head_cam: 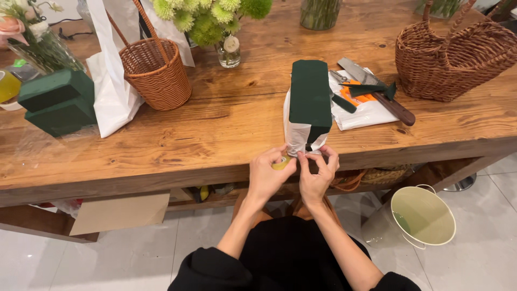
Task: The person wraps a rectangular green floral foam block with white paper and secures it with tape. They then trim the excess paper with scissors and place the wrapped foam into a wicker basket, securing it with additional tape.
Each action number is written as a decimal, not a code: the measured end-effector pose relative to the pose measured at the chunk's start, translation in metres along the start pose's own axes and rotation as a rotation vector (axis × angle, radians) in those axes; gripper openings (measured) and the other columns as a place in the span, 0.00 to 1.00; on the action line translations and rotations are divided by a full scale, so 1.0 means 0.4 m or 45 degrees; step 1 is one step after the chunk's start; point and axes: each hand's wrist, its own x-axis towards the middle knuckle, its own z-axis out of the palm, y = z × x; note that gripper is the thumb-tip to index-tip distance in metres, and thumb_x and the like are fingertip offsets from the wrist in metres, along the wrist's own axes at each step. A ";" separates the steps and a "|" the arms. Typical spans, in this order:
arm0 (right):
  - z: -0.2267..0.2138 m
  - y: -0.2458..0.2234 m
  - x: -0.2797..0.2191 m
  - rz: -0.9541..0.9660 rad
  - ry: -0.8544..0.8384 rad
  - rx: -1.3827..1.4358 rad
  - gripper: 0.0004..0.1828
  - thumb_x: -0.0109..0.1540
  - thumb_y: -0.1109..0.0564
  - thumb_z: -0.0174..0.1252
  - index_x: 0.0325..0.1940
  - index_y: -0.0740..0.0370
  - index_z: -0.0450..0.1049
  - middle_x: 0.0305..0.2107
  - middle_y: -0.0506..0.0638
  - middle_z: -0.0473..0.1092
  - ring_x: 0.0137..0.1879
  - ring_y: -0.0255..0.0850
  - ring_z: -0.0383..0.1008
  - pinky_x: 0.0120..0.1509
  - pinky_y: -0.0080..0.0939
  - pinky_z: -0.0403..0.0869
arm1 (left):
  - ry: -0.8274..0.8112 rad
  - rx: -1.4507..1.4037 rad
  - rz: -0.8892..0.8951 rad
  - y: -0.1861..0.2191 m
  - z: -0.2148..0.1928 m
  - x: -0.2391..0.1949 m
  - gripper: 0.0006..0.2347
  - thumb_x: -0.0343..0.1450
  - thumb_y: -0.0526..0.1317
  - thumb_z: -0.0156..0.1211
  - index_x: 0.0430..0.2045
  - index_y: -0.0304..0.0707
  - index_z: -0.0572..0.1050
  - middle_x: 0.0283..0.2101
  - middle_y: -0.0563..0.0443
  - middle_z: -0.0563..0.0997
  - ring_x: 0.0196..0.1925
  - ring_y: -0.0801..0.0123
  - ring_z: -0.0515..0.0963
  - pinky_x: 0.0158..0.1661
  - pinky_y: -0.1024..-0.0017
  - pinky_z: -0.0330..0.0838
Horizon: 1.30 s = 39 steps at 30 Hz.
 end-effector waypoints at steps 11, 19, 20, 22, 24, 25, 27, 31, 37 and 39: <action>-0.003 -0.007 0.010 -0.006 0.061 0.016 0.16 0.54 0.54 0.76 0.29 0.55 0.71 0.40 0.48 0.71 0.47 0.45 0.72 0.65 0.44 0.61 | -0.105 -0.029 -0.024 -0.076 -0.025 0.093 0.21 0.59 0.44 0.73 0.03 0.42 0.62 0.31 0.57 0.86 0.33 0.68 0.83 0.33 0.76 0.71; -0.005 -0.112 0.070 0.256 -0.017 0.456 0.49 0.55 0.62 0.69 0.71 0.61 0.44 0.64 0.62 0.53 0.73 0.51 0.53 0.77 0.51 0.48 | -0.095 -0.145 0.046 -0.130 -0.012 0.121 0.19 0.60 0.40 0.73 0.05 0.40 0.64 0.30 0.52 0.85 0.30 0.68 0.79 0.32 0.76 0.68; -0.002 -0.160 0.094 0.357 -0.145 0.399 0.62 0.51 0.60 0.74 0.74 0.61 0.34 0.67 0.72 0.45 0.75 0.62 0.43 0.77 0.62 0.42 | -0.111 -0.042 0.068 -0.122 -0.024 0.122 0.17 0.60 0.39 0.71 0.07 0.38 0.64 0.32 0.49 0.84 0.33 0.59 0.79 0.34 0.70 0.69; 0.009 -0.224 0.129 0.455 -0.273 0.343 0.75 0.47 0.58 0.79 0.76 0.61 0.24 0.70 0.82 0.37 0.77 0.74 0.33 0.77 0.72 0.35 | -0.124 0.062 0.093 -0.136 -0.030 0.125 0.15 0.59 0.38 0.69 0.09 0.36 0.65 0.34 0.45 0.82 0.36 0.49 0.79 0.37 0.63 0.71; 0.029 -0.257 0.153 0.500 -0.199 0.156 0.76 0.43 0.53 0.83 0.77 0.57 0.31 0.71 0.76 0.41 0.77 0.71 0.42 0.78 0.68 0.43 | -0.149 0.299 0.234 -0.181 -0.019 0.137 0.12 0.58 0.45 0.70 0.10 0.47 0.70 0.28 0.58 0.76 0.36 0.62 0.76 0.41 0.66 0.66; 0.040 -0.229 0.146 0.494 -0.197 0.163 0.76 0.43 0.53 0.83 0.77 0.57 0.31 0.71 0.76 0.41 0.77 0.71 0.42 0.78 0.68 0.43 | -0.143 0.302 0.241 -0.172 -0.024 0.133 0.12 0.58 0.45 0.70 0.10 0.47 0.70 0.28 0.58 0.76 0.36 0.62 0.76 0.41 0.66 0.66; 0.062 -0.173 0.127 0.454 -0.073 0.058 0.72 0.41 0.57 0.79 0.77 0.52 0.37 0.69 0.72 0.52 0.72 0.71 0.55 0.74 0.68 0.54 | -0.230 0.304 0.270 -0.154 -0.034 0.119 0.16 0.61 0.50 0.69 0.10 0.47 0.68 0.31 0.56 0.78 0.40 0.59 0.74 0.46 0.59 0.62; 0.037 -0.068 0.146 0.443 -0.049 0.050 0.69 0.39 0.57 0.78 0.76 0.47 0.43 0.62 0.68 0.63 0.66 0.69 0.64 0.70 0.67 0.61 | -0.371 0.296 0.323 -0.021 -0.092 0.084 0.16 0.63 0.51 0.67 0.14 0.41 0.70 0.37 0.48 0.79 0.44 0.52 0.75 0.48 0.56 0.61; -0.070 0.057 0.289 0.150 -0.452 0.494 0.71 0.34 0.64 0.77 0.75 0.60 0.43 0.64 0.66 0.58 0.70 0.54 0.57 0.77 0.59 0.52 | -0.576 0.493 0.454 -0.007 -0.081 0.086 0.20 0.67 0.62 0.57 0.26 0.45 0.75 0.42 0.47 0.75 0.50 0.55 0.74 0.53 0.56 0.60; -0.083 0.106 0.327 0.180 -0.615 0.536 0.72 0.34 0.64 0.76 0.75 0.60 0.42 0.63 0.61 0.59 0.69 0.50 0.58 0.77 0.57 0.54 | -0.539 0.627 0.459 -0.046 -0.096 0.120 0.20 0.71 0.62 0.53 0.31 0.45 0.79 0.43 0.43 0.76 0.51 0.52 0.76 0.54 0.53 0.60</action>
